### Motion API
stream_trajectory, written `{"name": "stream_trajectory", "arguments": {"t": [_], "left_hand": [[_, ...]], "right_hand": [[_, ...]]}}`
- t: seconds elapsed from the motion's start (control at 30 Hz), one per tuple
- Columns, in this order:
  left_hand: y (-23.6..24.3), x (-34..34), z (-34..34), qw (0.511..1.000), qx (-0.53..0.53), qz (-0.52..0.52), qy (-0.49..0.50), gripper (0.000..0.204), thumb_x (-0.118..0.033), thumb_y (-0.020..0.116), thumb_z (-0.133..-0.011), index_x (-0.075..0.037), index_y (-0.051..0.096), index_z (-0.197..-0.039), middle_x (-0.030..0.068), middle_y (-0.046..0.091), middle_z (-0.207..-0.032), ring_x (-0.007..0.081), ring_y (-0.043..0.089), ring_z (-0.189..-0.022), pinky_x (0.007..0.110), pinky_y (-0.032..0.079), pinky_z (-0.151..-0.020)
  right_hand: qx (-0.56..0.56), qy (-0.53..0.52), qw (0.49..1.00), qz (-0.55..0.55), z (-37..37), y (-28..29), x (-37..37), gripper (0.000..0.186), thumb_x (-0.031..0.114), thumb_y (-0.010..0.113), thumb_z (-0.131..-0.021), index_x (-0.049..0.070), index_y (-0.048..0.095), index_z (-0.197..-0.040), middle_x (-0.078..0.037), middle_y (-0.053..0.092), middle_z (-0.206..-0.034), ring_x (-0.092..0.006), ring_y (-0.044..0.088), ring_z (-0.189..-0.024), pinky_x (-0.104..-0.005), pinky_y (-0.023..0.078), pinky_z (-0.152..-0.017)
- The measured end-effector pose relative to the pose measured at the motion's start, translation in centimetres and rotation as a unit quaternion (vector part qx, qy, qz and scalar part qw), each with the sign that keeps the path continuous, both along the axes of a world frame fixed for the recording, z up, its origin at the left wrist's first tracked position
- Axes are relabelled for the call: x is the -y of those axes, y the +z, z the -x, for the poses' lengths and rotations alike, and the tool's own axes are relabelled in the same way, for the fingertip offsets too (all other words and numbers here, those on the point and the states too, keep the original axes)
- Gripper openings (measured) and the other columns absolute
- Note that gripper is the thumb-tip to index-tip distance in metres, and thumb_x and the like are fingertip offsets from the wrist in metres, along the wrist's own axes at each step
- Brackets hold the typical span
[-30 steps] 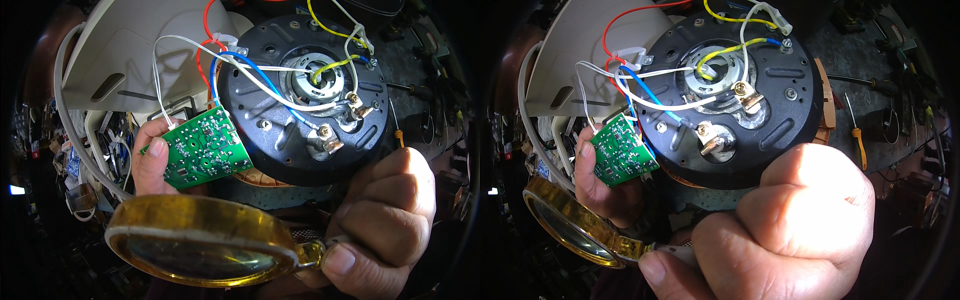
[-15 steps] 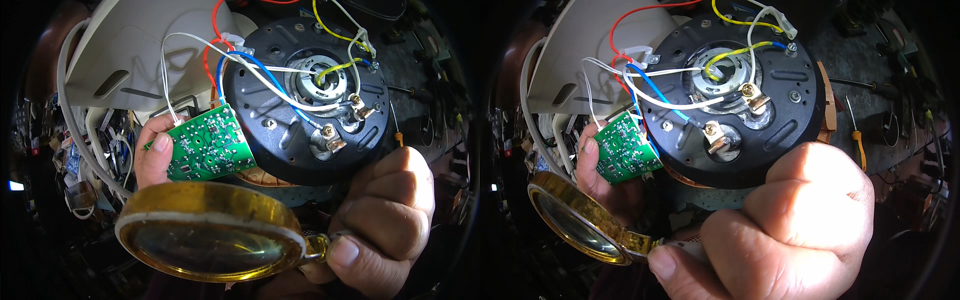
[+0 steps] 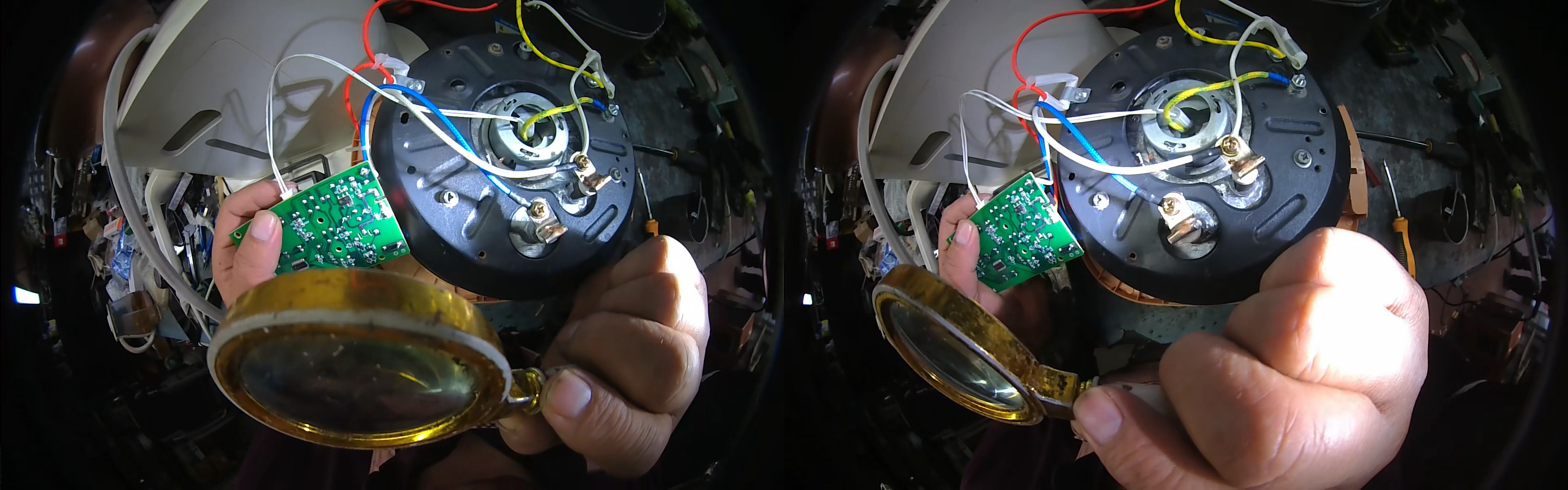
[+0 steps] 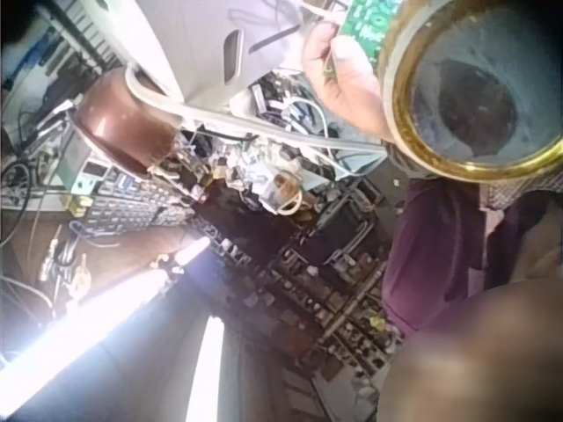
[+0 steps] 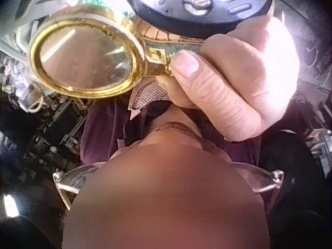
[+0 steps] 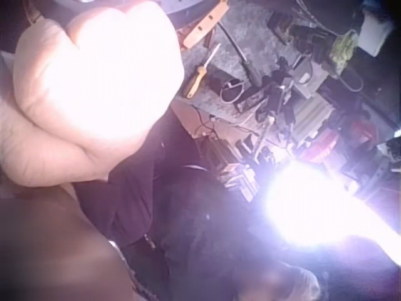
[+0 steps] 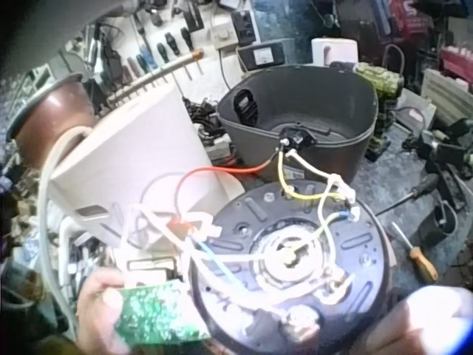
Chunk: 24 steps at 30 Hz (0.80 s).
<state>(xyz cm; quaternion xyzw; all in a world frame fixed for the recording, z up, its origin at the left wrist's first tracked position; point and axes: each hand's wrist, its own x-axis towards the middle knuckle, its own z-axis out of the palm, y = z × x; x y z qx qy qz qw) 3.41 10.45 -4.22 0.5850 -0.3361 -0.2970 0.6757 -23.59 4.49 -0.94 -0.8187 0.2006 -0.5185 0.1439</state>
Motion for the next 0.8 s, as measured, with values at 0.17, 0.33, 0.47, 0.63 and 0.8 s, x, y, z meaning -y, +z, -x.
{"name": "stream_trajectory", "arguments": {"t": [0.17,0.33,0.47,0.63,0.8], "left_hand": [[1.0,-0.9,1.3,0.998,0.037,0.025,0.032,0.039,-0.023,0.060,-0.106,0.003,0.056,-0.135,0.0206,0.068,-0.114,0.0229,0.072,-0.091,0.033,0.061,-0.078],[0.6,-0.6,2.0,0.997,0.039,0.048,0.048,0.036,-0.022,0.061,-0.106,0.001,0.060,-0.133,0.0200,0.066,-0.119,0.0232,0.071,-0.094,0.033,0.061,-0.080],[0.8,-0.3,2.9,0.991,0.103,0.041,0.076,0.035,-0.025,0.063,-0.101,0.003,0.065,-0.123,0.0162,0.067,-0.109,0.0217,0.071,-0.091,0.032,0.059,-0.081],[1.6,0.4,4.0,0.991,0.075,0.020,0.109,0.038,-0.027,0.064,-0.097,0.004,0.066,-0.118,0.0124,0.068,-0.097,0.0203,0.070,-0.086,0.031,0.059,-0.080],[1.7,0.4,4.2,0.991,0.057,0.018,0.119,0.039,-0.027,0.064,-0.096,0.004,0.065,-0.119,0.0122,0.068,-0.095,0.0208,0.071,-0.085,0.032,0.059,-0.079]], "right_hand": [[-0.050,0.250,0.934,0.250,2.5,0.7,6.1,0.046,0.017,0.087,-0.083,0.001,0.070,-0.123,-0.008,0.061,-0.084,-0.0147,0.051,-0.060,-0.0277,0.038,-0.048],[-0.005,0.166,0.969,0.185,1.3,-0.5,3.8,0.046,0.014,0.088,-0.082,-0.002,0.071,-0.122,-0.009,0.062,-0.085,-0.0148,0.052,-0.059,-0.0275,0.037,-0.047],[0.007,0.063,0.995,0.075,0.4,-0.1,1.5,0.045,0.016,0.088,-0.083,-0.001,0.071,-0.122,-0.008,0.062,-0.084,-0.0148,0.052,-0.059,-0.0276,0.037,-0.047],[0.018,0.017,0.999,0.022,0.1,-0.4,0.5,0.045,0.017,0.087,-0.083,0.000,0.071,-0.121,-0.008,0.061,-0.084,-0.0147,0.051,-0.059,-0.0278,0.038,-0.048],[0.021,0.000,1.000,0.001,-0.1,-0.2,0.0,0.044,0.019,0.087,-0.084,0.002,0.071,-0.121,-0.007,0.061,-0.083,-0.0146,0.051,-0.060,-0.0279,0.038,-0.048]]}}
